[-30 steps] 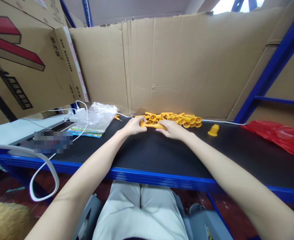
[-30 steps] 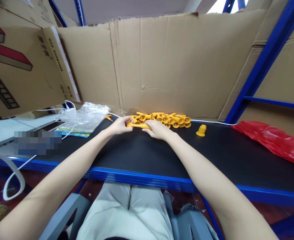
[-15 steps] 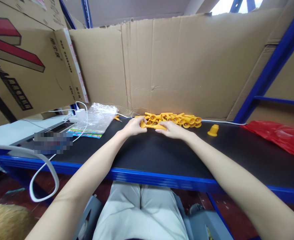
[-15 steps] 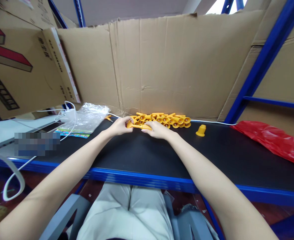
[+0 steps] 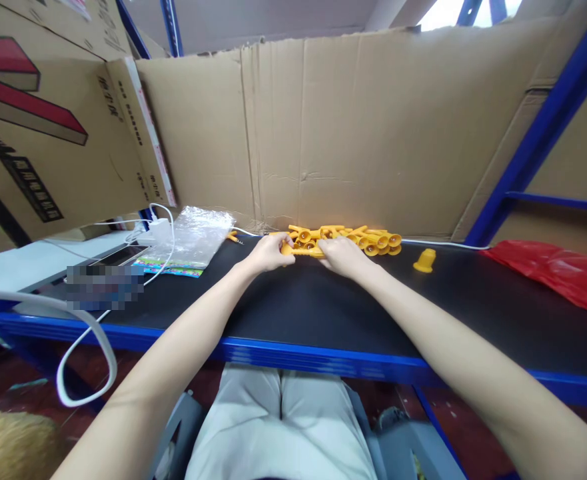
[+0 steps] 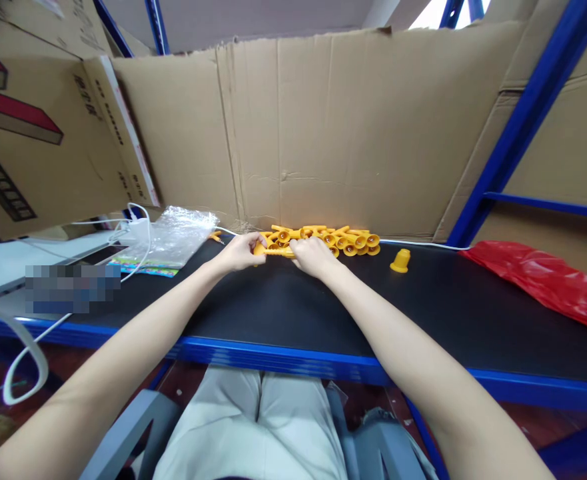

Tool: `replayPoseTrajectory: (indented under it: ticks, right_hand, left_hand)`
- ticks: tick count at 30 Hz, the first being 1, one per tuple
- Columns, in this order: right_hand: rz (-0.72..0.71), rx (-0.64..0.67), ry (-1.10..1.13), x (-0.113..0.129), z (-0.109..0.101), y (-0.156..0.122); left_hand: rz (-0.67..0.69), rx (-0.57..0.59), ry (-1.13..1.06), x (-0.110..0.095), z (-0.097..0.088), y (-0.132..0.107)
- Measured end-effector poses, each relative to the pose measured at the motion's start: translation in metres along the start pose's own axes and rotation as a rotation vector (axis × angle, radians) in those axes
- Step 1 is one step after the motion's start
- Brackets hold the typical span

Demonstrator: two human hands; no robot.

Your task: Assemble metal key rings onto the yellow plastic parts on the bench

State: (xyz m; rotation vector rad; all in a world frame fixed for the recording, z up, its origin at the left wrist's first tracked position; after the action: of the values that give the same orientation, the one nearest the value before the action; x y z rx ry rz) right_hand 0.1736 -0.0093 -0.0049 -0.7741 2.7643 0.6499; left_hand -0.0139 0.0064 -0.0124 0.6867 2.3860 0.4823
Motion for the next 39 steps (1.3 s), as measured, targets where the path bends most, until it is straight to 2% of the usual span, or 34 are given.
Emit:
replayPoseTrajectory:
  ticks: [9,13,16,18,23,25,29,35,39]
  right_hand:
    - [0.030,0.073,0.260,-0.008,-0.005,-0.004]
    - [0.068,0.241,0.535,-0.012,-0.002,-0.003]
    - [0.057,0.374,0.726,-0.015,0.002,-0.004]
    - [0.049,0.329,0.762,-0.017,0.002,-0.005]
    - [-0.033,-0.064,0.710,-0.019,-0.004,-0.003]
    - [-0.078,-0.106,0.716,-0.017,-0.005,-0.002]
    - [-0.084,-0.037,0.825,-0.014,-0.003,-0.004]
    - [0.017,0.101,1.042,-0.011,-0.004,-0.006]
    - [0.091,0.203,1.323,-0.010,0.002,-0.004]
  left_hand:
    - [0.196,-0.084,0.191,-0.015,-0.005,-0.006]
    - [0.316,-0.085,0.247,-0.017,-0.004,-0.006]
    - [0.345,-0.072,0.248,-0.017,-0.003,-0.005]
    - [0.310,-0.072,0.241,-0.016,-0.002,-0.004]
    - [0.133,-0.088,0.180,-0.008,-0.003,-0.001]
    - [0.110,-0.094,0.160,-0.007,-0.004,-0.001]
    - [0.152,-0.090,0.154,-0.007,-0.006,-0.003]
    - [0.244,-0.114,0.212,-0.011,-0.007,-0.005]
    - [0.261,-0.121,0.234,-0.012,-0.007,-0.006]
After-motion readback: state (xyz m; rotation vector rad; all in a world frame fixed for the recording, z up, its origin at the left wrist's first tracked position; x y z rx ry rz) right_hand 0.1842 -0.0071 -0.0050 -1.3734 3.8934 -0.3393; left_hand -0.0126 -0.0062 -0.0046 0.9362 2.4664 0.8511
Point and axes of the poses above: each hand's wrist, its own y-axis towards the middle knuckle, its own z-axis out of the palm, x = y × z, the point moved 2 cm from there along y, towards the middle knuckle
